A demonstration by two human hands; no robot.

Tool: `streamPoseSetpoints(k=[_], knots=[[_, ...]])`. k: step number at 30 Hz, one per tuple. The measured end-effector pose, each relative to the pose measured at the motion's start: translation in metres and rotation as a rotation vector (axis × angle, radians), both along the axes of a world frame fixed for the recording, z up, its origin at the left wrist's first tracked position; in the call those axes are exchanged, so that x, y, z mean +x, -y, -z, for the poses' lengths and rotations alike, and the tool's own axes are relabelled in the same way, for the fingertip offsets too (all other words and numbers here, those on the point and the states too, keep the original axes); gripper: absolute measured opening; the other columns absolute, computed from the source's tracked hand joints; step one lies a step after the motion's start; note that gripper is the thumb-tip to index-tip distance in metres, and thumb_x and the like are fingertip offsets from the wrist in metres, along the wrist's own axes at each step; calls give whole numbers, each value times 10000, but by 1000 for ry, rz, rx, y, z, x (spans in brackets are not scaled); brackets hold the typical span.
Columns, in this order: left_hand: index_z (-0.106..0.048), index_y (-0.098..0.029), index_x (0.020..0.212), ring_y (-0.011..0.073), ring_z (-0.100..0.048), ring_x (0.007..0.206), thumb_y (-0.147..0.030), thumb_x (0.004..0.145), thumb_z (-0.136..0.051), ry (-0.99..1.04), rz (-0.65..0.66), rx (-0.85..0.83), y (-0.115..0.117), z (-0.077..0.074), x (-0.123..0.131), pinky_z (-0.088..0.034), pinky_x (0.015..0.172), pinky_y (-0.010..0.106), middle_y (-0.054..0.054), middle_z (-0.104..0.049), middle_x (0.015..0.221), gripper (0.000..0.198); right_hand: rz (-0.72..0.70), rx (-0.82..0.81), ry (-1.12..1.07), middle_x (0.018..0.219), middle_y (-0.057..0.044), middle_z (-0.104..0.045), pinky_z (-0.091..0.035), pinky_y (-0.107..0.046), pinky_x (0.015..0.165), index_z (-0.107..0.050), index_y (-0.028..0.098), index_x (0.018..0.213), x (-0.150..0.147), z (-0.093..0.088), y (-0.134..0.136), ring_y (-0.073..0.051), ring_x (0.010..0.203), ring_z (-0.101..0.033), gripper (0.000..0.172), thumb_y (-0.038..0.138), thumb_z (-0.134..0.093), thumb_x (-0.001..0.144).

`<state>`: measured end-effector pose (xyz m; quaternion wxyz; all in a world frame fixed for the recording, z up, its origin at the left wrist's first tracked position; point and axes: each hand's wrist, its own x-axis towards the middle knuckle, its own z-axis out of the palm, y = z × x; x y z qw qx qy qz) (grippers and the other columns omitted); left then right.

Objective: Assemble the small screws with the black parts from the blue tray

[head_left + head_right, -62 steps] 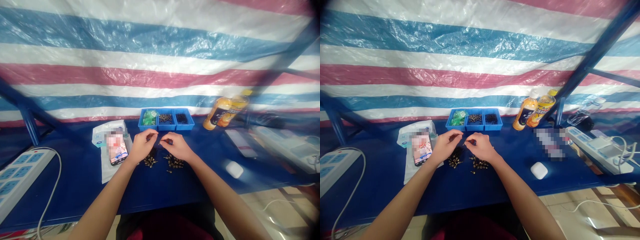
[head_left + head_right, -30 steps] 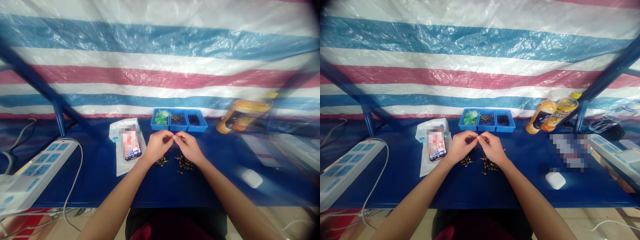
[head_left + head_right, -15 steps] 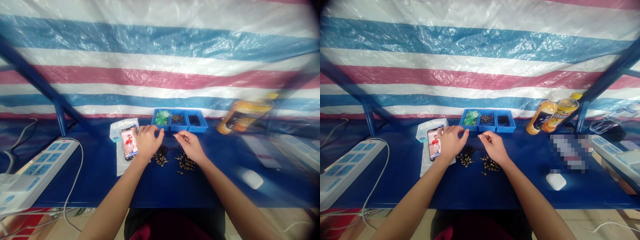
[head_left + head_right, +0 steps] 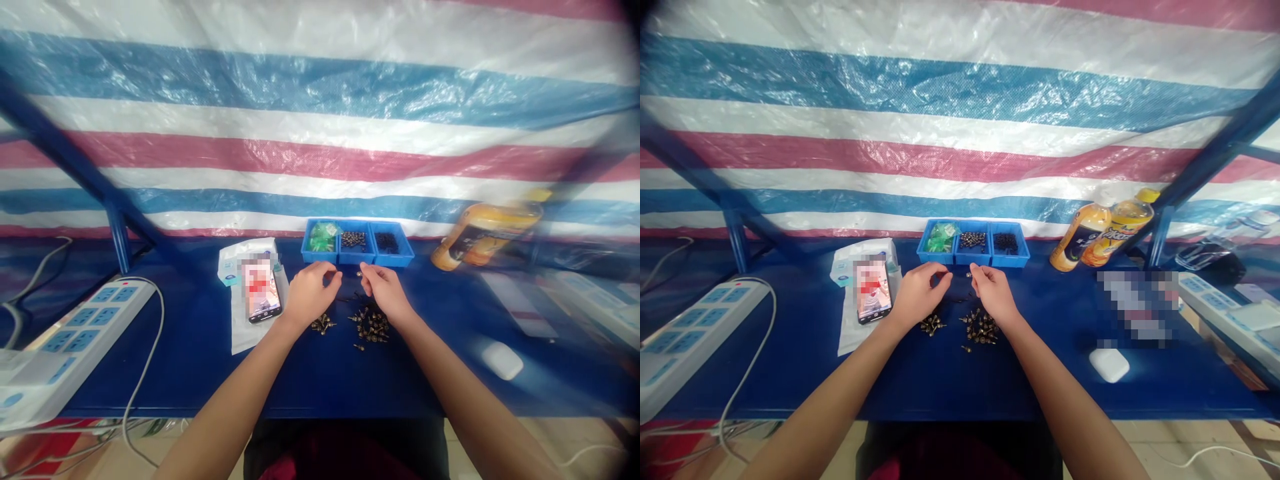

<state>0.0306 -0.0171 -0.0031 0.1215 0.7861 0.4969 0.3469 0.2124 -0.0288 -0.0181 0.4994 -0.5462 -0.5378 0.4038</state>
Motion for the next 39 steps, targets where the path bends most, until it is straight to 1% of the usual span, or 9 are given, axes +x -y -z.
streamPoseSetpoints(k=[2,4,6,9,12,15,17,23,39], knots=[[-662,-237,884,183,-643,742,-339,922,-543,30,-20,-15,-1,-1,-1,-464,704,294,12,-710,850,161,4,19,-88,638,23,-576,-423,-290,572,-615,208,903,-1,0,0,-122,520,-494,380,585,-575,869],[-662,-240,876,181,-638,724,-334,917,-547,50,-35,-28,-2,-1,-1,-463,697,293,6,-709,832,154,-7,36,-171,789,23,-648,-462,-303,614,-506,264,1256,-2,-1,1,-122,548,-538,510,544,-627,848],[-665,-247,878,182,-640,724,-313,910,-547,56,-34,-38,-2,0,-1,-463,697,293,1,-710,829,138,-43,30,-174,839,16,-664,-476,-313,631,-440,281,1347,-2,-3,1,-126,565,-557,582,528,-623,852],[-675,-259,897,189,-652,745,-264,888,-556,49,-23,-47,-3,1,-2,-468,709,295,-5,-716,836,119,-124,24,22,808,-10,-655,-464,-314,636,-601,230,1176,-1,-4,3,-146,623,-572,407,515,-564,888],[-679,-259,915,196,-666,768,-235,875,-559,40,-21,-56,-4,3,-3,-477,725,300,0,-724,849,129,-282,96,408,869,-39,-666,-445,-338,726,-686,225,1016,0,-4,7,-181,769,-584,295,472,-598,880],[-677,-259,918,198,-671,783,-232,876,-552,36,-20,-63,-4,4,-3,-481,737,301,4,-729,862,134,-407,168,762,953,-46,-664,-384,-396,833,-713,261,962,0,-3,12,-234,933,-552,227,452,-668,847],[-675,-262,917,195,-669,782,-243,881,-548,31,-21,-69,-3,3,-3,-479,734,298,0,-730,866,134,-425,175,864,981,-38,-660,-341,-420,868,-716,289,975,0,-2,13,-242,969,-531,179,419,-664,865],[-670,-255,906,185,-661,783,-264,899,-532,5,-30,-84,-1,0,-2,-469,716,278,-4,-728,862,139,-443,171,910,966,-13,-669,-284,-412,890,-723,285,887,-2,0,11,-203,932,-527,154,291,-580,942],[-658,-255,904,177,-654,773,-282,913,-524,1,-20,-80,-4,2,-4,-466,724,277,-13,-717,854,138,-393,258,1029,906,-40,-637,-259,-391,892,-649,208,887,-5,3,13,-199,901,-521,240,246,-443,1006]])
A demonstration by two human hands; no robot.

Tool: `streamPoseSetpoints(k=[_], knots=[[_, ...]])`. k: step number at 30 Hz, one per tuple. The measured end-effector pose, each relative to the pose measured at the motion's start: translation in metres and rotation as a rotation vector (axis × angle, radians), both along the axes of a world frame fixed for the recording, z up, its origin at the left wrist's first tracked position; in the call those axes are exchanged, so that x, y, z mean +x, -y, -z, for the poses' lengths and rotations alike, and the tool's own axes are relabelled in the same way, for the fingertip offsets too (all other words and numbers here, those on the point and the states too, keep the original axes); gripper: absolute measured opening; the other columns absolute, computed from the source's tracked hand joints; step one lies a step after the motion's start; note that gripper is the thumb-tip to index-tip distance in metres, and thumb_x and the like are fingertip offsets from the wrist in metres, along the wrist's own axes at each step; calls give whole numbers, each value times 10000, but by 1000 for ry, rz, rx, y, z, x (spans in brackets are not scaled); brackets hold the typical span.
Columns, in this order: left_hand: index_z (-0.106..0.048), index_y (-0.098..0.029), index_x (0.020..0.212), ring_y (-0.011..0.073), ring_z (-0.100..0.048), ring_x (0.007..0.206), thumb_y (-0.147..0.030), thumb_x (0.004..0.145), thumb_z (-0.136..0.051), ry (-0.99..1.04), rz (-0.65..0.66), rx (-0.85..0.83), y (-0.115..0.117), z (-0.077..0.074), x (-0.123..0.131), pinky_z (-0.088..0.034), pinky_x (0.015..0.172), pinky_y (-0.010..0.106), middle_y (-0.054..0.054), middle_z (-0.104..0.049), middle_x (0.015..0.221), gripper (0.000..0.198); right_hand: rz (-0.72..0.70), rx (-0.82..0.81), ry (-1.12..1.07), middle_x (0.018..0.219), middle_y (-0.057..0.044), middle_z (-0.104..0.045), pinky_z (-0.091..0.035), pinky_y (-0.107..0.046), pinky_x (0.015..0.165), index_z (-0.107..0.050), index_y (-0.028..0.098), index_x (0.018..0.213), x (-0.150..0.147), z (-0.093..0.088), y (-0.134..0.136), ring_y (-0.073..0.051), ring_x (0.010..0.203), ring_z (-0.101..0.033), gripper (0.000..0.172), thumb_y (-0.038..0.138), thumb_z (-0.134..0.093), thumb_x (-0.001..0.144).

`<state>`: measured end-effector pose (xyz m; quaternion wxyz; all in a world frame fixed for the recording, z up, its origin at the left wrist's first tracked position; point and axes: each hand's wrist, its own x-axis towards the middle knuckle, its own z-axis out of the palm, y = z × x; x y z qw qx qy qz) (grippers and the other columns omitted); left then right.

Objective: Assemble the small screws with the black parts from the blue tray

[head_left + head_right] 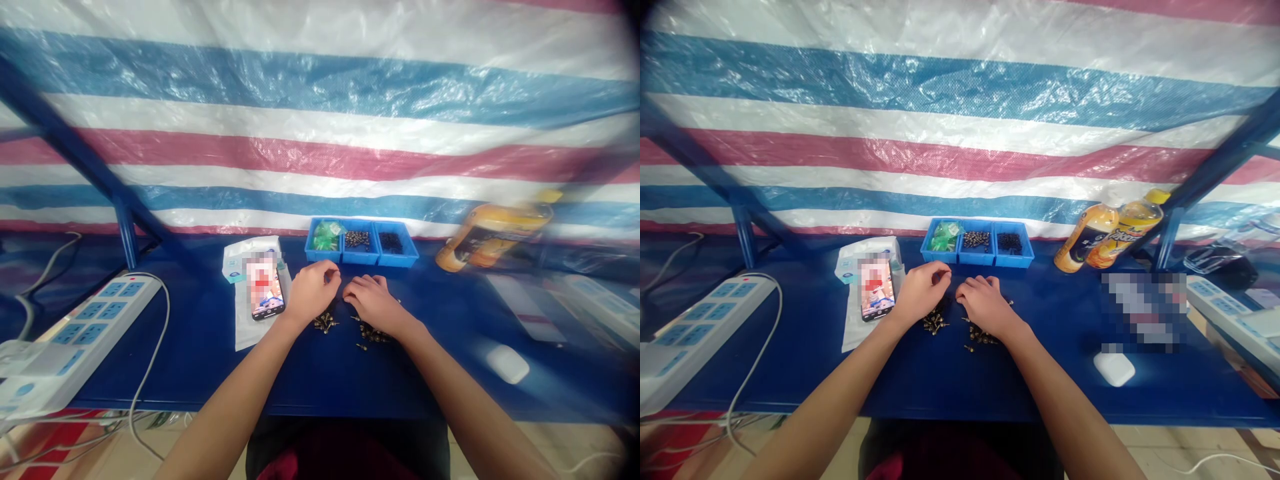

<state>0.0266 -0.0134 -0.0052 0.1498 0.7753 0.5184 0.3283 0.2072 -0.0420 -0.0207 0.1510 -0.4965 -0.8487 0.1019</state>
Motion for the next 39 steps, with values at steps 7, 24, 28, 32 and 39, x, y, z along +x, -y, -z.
streamPoseSetpoints(k=[7,24,28,32,39], knots=[[-669,-251,916,182,-656,778,-282,911,-528,6,6,-10,-1,0,1,-474,753,286,-4,-719,857,144,-10,47,31,906,-30,-652,-240,-406,929,-677,243,965,3,-3,-1,-201,913,-533,204,264,-477,1001],[-671,-264,909,174,-650,780,-287,912,-516,21,14,1,-1,-1,-1,-464,735,272,-16,-717,854,157,73,13,-145,996,-26,-698,-332,-376,887,-667,287,1077,9,4,-9,-201,942,-586,207,228,-492,983],[-678,-259,910,175,-655,777,-291,911,-521,16,9,6,-1,-2,-1,-469,755,277,-11,-719,853,160,100,-13,-227,1026,-34,-706,-366,-356,864,-688,277,1064,20,3,-14,-201,949,-607,199,234,-520,967],[-678,-257,905,182,-658,763,-290,908,-530,14,7,0,-2,-2,-2,-474,735,280,-7,-719,832,152,55,-29,-135,994,-27,-698,-333,-383,889,-711,290,1024,25,1,-12,-200,948,-586,193,267,-528,970],[-683,-255,902,181,-663,759,-289,904,-545,11,0,3,-1,-2,-1,-482,732,280,-3,-724,831,143,47,7,34,923,-45,-676,-290,-389,851,-739,282,982,22,-1,-10,-210,931,-523,205,282,-534,970]])
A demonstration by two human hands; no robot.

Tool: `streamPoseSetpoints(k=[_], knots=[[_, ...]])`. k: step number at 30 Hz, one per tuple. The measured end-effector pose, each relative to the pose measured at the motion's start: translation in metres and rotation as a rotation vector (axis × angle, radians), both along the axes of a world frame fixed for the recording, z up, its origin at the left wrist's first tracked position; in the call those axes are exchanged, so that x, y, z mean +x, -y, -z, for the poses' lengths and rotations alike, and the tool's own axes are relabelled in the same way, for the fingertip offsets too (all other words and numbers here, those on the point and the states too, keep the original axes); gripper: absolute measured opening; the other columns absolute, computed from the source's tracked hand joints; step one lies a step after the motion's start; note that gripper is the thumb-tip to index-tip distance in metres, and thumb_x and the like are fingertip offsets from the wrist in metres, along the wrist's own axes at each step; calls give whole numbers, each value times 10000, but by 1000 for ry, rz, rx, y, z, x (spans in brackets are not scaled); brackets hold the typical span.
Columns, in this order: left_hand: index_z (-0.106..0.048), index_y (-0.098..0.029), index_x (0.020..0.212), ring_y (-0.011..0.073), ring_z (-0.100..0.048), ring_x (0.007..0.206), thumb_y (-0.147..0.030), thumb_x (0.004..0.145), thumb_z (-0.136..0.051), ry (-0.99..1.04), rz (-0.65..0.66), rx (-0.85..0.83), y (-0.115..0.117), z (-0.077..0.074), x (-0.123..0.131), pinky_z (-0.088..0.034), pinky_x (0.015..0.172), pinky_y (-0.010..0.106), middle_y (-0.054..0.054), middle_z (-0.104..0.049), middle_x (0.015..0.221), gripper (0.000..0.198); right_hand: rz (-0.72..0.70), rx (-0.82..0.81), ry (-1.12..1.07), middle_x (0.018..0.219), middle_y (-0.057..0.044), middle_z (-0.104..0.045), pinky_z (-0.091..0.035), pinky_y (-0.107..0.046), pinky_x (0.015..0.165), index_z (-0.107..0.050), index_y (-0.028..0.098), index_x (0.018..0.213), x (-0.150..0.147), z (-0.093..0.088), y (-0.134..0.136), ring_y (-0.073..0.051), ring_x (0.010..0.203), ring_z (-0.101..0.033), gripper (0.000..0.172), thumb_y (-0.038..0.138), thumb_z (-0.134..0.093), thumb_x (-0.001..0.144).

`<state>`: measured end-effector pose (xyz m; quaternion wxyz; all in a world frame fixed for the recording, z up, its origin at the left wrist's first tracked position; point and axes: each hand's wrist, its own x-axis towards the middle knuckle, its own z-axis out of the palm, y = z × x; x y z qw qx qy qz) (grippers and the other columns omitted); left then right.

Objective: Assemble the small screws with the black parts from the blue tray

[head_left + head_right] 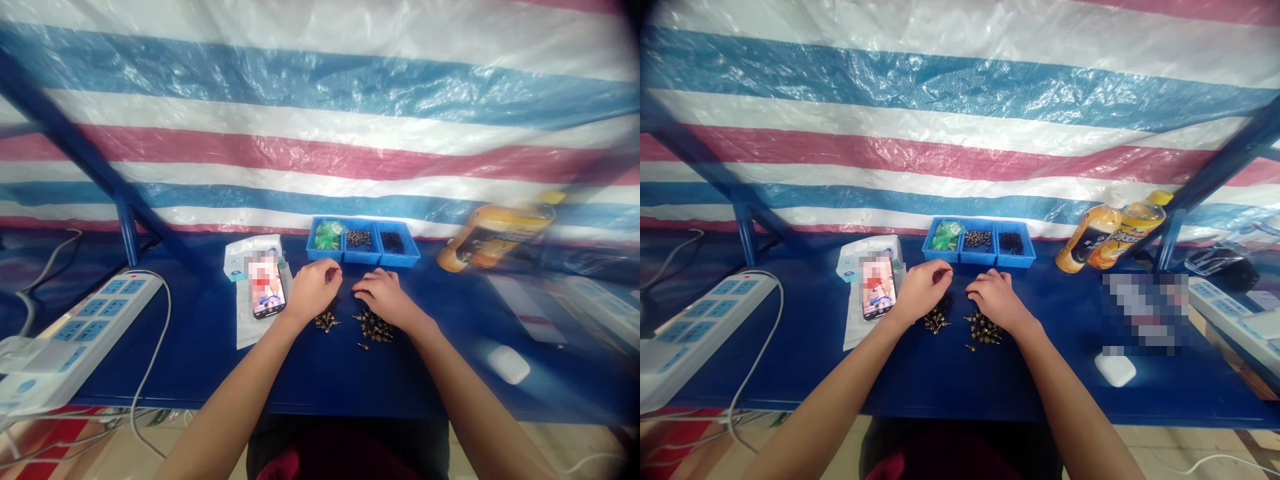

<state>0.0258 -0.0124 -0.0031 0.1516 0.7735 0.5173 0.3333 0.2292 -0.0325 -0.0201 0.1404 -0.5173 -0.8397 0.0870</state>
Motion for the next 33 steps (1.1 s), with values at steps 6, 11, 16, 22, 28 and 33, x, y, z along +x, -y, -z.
streamPoseSetpoints(k=[6,11,16,22,28,33], knots=[[-680,-255,906,183,-662,765,-288,906,-543,-10,18,-9,1,1,2,-479,729,282,-5,-724,835,141,17,34,28,921,-43,-642,-280,-406,869,-721,258,918,-4,-1,3,-221,960,-498,207,283,-524,978],[-675,-253,917,181,-658,767,-288,909,-538,-12,32,-15,2,2,2,-479,728,280,-4,-722,846,141,15,68,34,994,-58,-619,-295,-416,889,-680,234,925,-7,2,5,-227,994,-493,211,287,-487,990],[-677,-250,922,178,-658,787,-283,916,-530,4,45,-9,1,1,1,-492,754,281,1,-719,854,151,111,15,-192,1033,-53,-664,-338,-417,897,-667,252,974,-5,0,2,-230,987,-533,200,294,-472,977],[-681,-256,1022,155,-645,761,-306,890,-597,61,164,-21,5,-1,4,-506,741,271,2,-717,915,165,176,-208,-784,988,-44,-693,-436,-354,822,-680,218,983,-5,-7,-3,-214,906,-593,265,428,-538,909],[-682,-237,942,153,-633,769,-335,887,-631,79,238,2,8,-3,5,-494,721,261,13,-705,896,123,189,-413,-1054,816,-15,-656,-419,-307,742,-701,190,894,-16,-16,3,-167,765,-557,292,467,-656,812],[-680,-231,945,147,-631,768,-350,896,-626,103,209,44,8,-1,5,-496,737,262,20,-704,913,140,194,-439,-1129,751,-3,-607,-399,-291,709,-709,187,895,-19,-17,4,-148,721,-512,280,451,-677,808]])
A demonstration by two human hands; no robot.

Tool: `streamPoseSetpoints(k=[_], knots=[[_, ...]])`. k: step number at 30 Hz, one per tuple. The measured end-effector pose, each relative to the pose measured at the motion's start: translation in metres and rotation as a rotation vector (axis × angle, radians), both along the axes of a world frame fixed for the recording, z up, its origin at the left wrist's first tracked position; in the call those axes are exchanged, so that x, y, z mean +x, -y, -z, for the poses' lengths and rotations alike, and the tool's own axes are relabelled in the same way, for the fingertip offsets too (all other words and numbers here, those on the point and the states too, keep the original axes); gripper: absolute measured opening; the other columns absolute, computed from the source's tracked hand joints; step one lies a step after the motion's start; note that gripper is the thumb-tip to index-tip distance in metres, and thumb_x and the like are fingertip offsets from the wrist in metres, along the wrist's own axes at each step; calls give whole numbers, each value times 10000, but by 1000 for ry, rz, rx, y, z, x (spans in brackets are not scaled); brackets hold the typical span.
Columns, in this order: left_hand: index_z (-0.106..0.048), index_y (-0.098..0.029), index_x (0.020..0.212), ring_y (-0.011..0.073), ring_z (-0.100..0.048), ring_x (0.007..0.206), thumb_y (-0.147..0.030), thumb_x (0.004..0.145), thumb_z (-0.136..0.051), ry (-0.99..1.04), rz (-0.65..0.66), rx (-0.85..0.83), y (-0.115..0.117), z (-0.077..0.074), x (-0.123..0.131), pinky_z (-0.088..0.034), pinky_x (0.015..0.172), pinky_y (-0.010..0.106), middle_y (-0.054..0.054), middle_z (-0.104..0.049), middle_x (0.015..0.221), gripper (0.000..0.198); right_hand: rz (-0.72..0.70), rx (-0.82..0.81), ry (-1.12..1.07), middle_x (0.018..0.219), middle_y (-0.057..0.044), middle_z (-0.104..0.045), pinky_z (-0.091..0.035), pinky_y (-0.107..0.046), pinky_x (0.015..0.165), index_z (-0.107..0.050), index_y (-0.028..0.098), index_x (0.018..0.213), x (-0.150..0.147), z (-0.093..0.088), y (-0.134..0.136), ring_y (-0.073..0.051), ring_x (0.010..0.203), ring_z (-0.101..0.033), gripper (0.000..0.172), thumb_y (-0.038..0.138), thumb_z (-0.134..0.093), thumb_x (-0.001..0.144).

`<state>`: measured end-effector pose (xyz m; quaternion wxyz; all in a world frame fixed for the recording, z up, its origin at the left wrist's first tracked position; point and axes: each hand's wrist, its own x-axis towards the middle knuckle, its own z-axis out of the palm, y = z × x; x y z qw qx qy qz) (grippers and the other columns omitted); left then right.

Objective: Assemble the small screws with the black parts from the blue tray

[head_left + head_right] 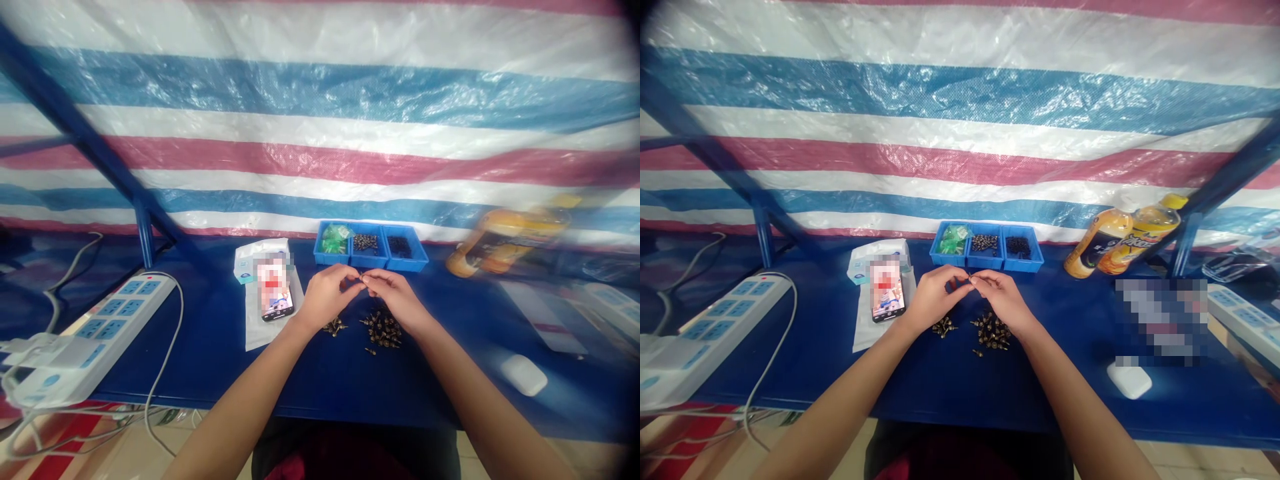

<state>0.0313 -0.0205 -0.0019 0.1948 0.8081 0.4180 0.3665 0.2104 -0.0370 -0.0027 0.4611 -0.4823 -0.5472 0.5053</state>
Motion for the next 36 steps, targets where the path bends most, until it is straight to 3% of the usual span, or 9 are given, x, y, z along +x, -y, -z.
streamPoseSetpoints(k=[24,36], knots=[[-674,-244,1028,153,-639,787,-268,946,-497,-58,-23,38,7,-3,2,-484,728,268,20,-705,911,197,45,-47,-93,829,-23,-616,-416,-288,701,-702,184,870,0,8,-2,-134,710,-502,236,410,-685,806],[-688,-240,982,162,-655,823,-323,952,-546,-29,-24,86,1,3,1,-482,739,268,13,-725,927,167,59,-35,-82,724,5,-603,-403,-277,670,-716,189,860,0,3,0,-124,669,-509,237,416,-717,792]])
